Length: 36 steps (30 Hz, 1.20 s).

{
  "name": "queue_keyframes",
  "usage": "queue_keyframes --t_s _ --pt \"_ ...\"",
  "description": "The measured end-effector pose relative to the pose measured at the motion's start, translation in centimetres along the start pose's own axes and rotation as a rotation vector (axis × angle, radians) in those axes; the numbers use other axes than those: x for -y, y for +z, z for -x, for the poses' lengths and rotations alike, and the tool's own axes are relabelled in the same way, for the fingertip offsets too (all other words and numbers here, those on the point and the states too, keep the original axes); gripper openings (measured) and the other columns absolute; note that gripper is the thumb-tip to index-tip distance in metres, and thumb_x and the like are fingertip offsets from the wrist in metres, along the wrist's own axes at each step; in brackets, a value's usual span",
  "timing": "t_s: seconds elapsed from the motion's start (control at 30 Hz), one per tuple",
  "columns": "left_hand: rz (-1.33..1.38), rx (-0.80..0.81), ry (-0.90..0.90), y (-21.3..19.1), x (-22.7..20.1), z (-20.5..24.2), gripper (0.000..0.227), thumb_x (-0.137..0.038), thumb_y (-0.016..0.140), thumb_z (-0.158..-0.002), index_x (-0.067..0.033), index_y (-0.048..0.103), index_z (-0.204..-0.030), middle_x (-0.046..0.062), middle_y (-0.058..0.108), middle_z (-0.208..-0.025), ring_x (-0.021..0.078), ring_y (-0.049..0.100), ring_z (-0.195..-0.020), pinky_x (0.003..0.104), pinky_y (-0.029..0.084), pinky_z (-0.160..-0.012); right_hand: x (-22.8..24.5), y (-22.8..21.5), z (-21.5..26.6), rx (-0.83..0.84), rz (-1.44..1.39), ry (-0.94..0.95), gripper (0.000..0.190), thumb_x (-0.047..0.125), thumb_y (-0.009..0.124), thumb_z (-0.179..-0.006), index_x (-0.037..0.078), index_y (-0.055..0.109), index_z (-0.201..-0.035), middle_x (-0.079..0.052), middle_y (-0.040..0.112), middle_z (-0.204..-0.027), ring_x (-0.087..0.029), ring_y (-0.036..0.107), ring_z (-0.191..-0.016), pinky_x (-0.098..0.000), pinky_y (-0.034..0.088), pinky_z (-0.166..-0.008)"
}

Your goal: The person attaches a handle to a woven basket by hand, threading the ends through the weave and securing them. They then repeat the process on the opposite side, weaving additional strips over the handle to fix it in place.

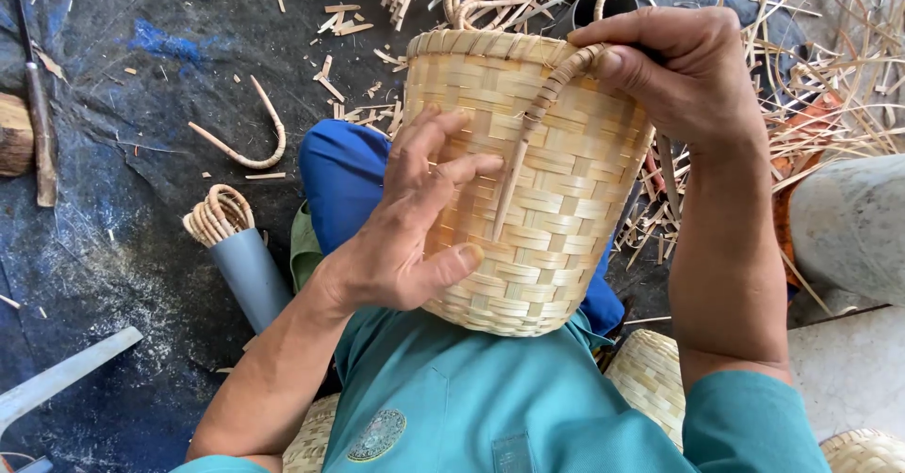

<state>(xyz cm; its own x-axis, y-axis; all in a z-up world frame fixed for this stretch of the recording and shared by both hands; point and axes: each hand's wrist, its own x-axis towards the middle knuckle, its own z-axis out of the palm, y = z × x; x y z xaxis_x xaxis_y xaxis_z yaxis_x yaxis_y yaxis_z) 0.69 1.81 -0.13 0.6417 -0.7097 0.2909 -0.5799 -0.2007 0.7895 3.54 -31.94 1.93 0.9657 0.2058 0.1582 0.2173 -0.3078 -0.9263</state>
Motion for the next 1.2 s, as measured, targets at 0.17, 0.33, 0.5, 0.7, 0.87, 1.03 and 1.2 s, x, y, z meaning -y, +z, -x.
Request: queue_keyframes --t_s 0.17,0.33,0.5,0.7,0.87,1.03,1.2 --pt "-0.066 -0.035 -0.023 0.9 -0.3 -0.3 0.071 -0.037 0.072 -0.086 -0.0138 0.047 -0.148 0.02 0.027 -0.163 0.0459 0.015 -0.16 0.058 0.011 -0.136 0.1 0.1 0.2 0.008 0.014 -0.013 0.022 0.017 0.073 -0.112 -0.002 0.074 -0.123 -0.003 0.075 -0.099 -0.003 0.065 -0.087 -0.0184 0.054 -0.078" --pt "-0.061 -0.064 -0.049 1.5 -0.3 -0.4 0.072 -0.034 0.071 -0.083 -0.0143 0.045 -0.147 0.021 0.026 -0.16 0.0464 0.014 -0.158 0.059 0.012 -0.135 -0.1 0.0 0.3 0.005 0.012 -0.031 0.022 0.016 0.074 -0.112 -0.003 0.073 -0.123 -0.004 0.075 -0.101 -0.004 0.067 -0.089 -0.0188 0.055 -0.081" --pt "-0.063 -0.064 -0.06 1.5 -0.5 -0.5 0.072 -0.032 0.069 -0.082 -0.0133 0.044 -0.147 0.022 0.025 -0.16 0.0476 0.013 -0.157 0.059 0.011 -0.133 -0.4 0.1 0.3 -0.003 -0.032 -0.037 0.022 0.015 0.075 -0.111 -0.003 0.073 -0.123 -0.005 0.075 -0.103 -0.005 0.068 -0.09 -0.0188 0.056 -0.081" --pt "-0.06 -0.036 -0.076 0.8 -1.0 -0.8 0.072 -0.032 0.069 -0.081 -0.0139 0.044 -0.146 0.022 0.028 -0.157 0.0458 0.017 -0.156 0.058 0.013 -0.133 -0.1 0.1 0.1 0.006 -0.04 -0.025 0.022 0.014 0.074 -0.111 -0.003 0.073 -0.124 -0.006 0.076 -0.102 -0.005 0.068 -0.089 -0.0187 0.057 -0.08" --pt "-0.072 -0.029 -0.069 0.7 -1.0 -0.9 0.072 -0.032 0.07 -0.08 -0.0147 0.044 -0.145 0.021 0.028 -0.156 0.0451 0.016 -0.156 0.057 0.014 -0.133 -0.2 0.1 0.0 0.012 -0.019 -0.049 0.022 0.014 0.074 -0.111 -0.003 0.073 -0.123 -0.006 0.076 -0.103 -0.005 0.069 -0.09 -0.019 0.057 -0.08" --pt "-0.067 -0.027 -0.062 0.5 -1.2 -0.9 0.072 -0.032 0.07 -0.08 -0.0142 0.045 -0.145 0.021 0.028 -0.156 0.0445 0.017 -0.155 0.057 0.015 -0.132 0.0 0.1 0.1 0.006 -0.016 -0.049 0.022 0.015 0.074 -0.112 -0.004 0.072 -0.123 -0.006 0.076 -0.104 -0.006 0.069 -0.093 -0.0193 0.057 -0.083" --pt "-0.143 -0.035 -0.032 0.2 -1.9 -1.1 0.07 -0.041 0.071 -0.084 -0.0136 0.047 -0.144 0.021 0.03 -0.155 0.0449 0.022 -0.153 0.057 0.02 -0.132 -0.2 0.0 0.0 0.002 0.001 -0.017 0.028 0.019 0.074 -0.108 -0.001 0.074 -0.127 -0.005 0.076 -0.101 -0.004 0.067 -0.088 -0.0192 0.056 -0.079"
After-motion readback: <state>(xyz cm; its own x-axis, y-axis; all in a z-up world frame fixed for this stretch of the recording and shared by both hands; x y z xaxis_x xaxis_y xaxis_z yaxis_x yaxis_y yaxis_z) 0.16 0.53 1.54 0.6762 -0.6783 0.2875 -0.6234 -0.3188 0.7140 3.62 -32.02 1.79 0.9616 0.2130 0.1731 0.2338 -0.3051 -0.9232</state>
